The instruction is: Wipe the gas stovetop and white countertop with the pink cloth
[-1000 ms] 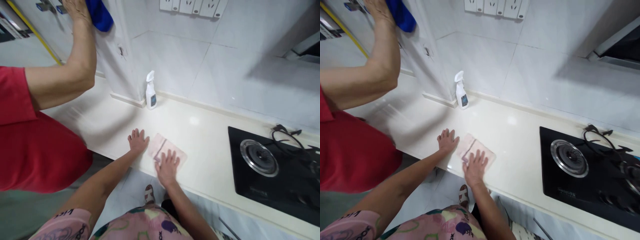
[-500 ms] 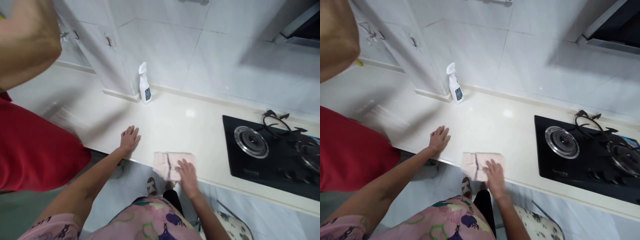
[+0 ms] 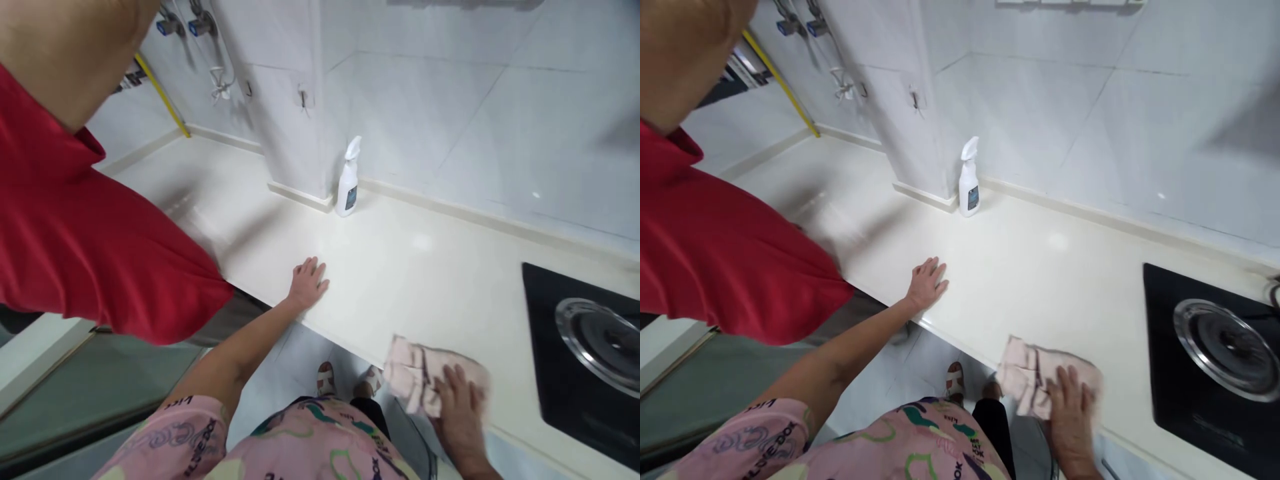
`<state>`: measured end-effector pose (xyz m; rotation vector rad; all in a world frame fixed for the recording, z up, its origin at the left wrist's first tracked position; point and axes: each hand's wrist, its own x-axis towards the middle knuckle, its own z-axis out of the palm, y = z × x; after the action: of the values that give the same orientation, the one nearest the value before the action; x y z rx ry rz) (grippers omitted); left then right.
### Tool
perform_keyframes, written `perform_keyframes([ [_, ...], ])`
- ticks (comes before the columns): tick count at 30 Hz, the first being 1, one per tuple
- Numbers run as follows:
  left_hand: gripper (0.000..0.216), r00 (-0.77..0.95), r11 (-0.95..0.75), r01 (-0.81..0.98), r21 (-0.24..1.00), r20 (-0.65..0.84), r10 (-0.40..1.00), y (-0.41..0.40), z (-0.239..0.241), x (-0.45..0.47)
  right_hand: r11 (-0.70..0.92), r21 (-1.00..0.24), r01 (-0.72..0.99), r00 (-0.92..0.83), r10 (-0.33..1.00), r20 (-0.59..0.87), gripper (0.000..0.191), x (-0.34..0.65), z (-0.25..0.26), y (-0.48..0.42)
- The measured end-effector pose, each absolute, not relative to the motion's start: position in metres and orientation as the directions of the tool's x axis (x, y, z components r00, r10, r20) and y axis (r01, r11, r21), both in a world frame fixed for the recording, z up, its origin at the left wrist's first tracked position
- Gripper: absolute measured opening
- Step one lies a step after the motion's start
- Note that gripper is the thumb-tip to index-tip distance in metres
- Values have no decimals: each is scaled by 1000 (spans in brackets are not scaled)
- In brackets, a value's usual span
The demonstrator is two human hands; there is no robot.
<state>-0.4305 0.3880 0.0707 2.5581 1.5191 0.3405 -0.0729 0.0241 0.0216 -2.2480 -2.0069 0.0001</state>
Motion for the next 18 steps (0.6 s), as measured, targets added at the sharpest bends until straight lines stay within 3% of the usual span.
perform_keyframes([
  [2,54,466,-484,838,254,129,875,388,69,-431,-24,-108,994,30,998,56,54,-120,28,62],
  [6,54,471,-495,822,281,153,869,388,64,-432,95,-221,971,-85,995,54,44,-206,41,141],
  [11,51,463,-510,810,289,220,859,388,58,-434,351,-330,876,-358,933,40,40,-268,58,211],
  [15,49,448,-519,812,269,284,848,386,57,-436,509,-348,787,-456,860,228,45,-261,54,217],
  [18,47,432,-518,820,245,329,840,383,57,-437,531,-311,788,-399,826,398,57,-225,38,203],
])
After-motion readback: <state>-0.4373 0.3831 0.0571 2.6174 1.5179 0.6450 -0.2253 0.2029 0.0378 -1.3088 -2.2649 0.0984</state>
